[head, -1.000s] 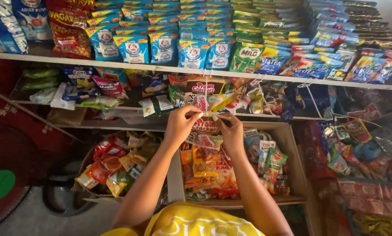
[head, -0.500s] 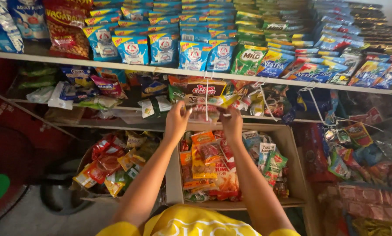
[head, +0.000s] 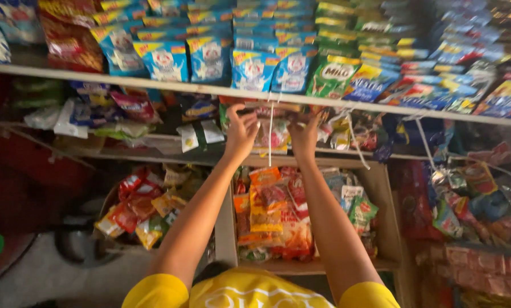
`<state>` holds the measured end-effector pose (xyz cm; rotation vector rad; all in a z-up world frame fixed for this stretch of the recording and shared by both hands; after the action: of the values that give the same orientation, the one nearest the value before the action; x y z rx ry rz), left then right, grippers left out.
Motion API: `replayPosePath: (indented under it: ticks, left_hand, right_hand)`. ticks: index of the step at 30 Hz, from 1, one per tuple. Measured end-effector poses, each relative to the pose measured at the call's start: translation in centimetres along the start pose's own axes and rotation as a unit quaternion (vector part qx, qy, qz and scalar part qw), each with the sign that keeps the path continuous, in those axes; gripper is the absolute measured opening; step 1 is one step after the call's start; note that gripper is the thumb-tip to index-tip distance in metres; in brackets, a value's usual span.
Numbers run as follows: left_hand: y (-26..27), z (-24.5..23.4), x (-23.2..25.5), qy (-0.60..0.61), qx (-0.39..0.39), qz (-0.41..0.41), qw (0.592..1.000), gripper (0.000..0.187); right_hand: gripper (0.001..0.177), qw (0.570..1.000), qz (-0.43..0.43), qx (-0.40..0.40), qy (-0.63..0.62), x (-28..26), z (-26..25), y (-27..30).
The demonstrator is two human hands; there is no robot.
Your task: The person is taking various packaged snacks, drink sachets, and bread crumbs from a cardboard box on the floor and organizing them onto store shelves or display racks.
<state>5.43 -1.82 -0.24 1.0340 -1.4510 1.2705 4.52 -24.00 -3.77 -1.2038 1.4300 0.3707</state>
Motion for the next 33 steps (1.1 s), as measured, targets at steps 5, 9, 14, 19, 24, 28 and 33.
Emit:
replayPosePath:
  ticks: [5,9,14,19,24,28,33]
  left_hand:
    - [3.8,0.1,-2.8,0.097,0.034,0.002,0.995,0.049]
    - [10.1,0.2,-13.1,0.080,0.073,-0.039,0.993,0.040]
    - [18.2,3.2,-27.6,-0.148,0.017,-0.126,0.981,0.035]
    - [24.1,6.9,-30.0,0.023,-0.041,-0.389,0.920,0.050]
    - [28.6,10.9,-37.0,0.190,0.003,-0.485,0.854,0.046]
    - [27.1,12.1,-36.8,0.114,0.031,-0.483,0.867,0.053]
    - [26.7,11.8,-33.2,-0.111,0.013,-0.445,0.888,0.074]
  right_hand:
    - [0.036,0.988,0.019,-0.053,-0.143,4.3,-1.4,2.7]
    - [0.033,0.982,0.164,-0.067,-0.065,8.4,-4.1,8.9]
    - [0.021,0.973,0.029,-0.227,0.031,33.9,-5.2,20.2]
    - [0.070,0.912,0.207,-0.322,-0.146,39.1,-3.2,28.4]
    - [0.099,0.882,0.055,-0.458,0.098,26.0,-3.8,27.8]
    - [0.105,0.821,0.002,-0.521,0.233,24.3,-4.9,28.3]
    - [0.104,0.801,-0.014,-0.579,0.149,23.1,-9.1,28.3]
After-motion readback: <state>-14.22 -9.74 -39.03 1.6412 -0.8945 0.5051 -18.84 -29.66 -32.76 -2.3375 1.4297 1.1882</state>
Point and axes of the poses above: each hand's wrist, its own y-axis away from the middle knuckle, its own z-axis out of the palm, x = y × z, the point moved 3 cm from there along -y, towards the middle knuckle, and after that the axes turned 2 degrees about -z, right-handed, at the moved point
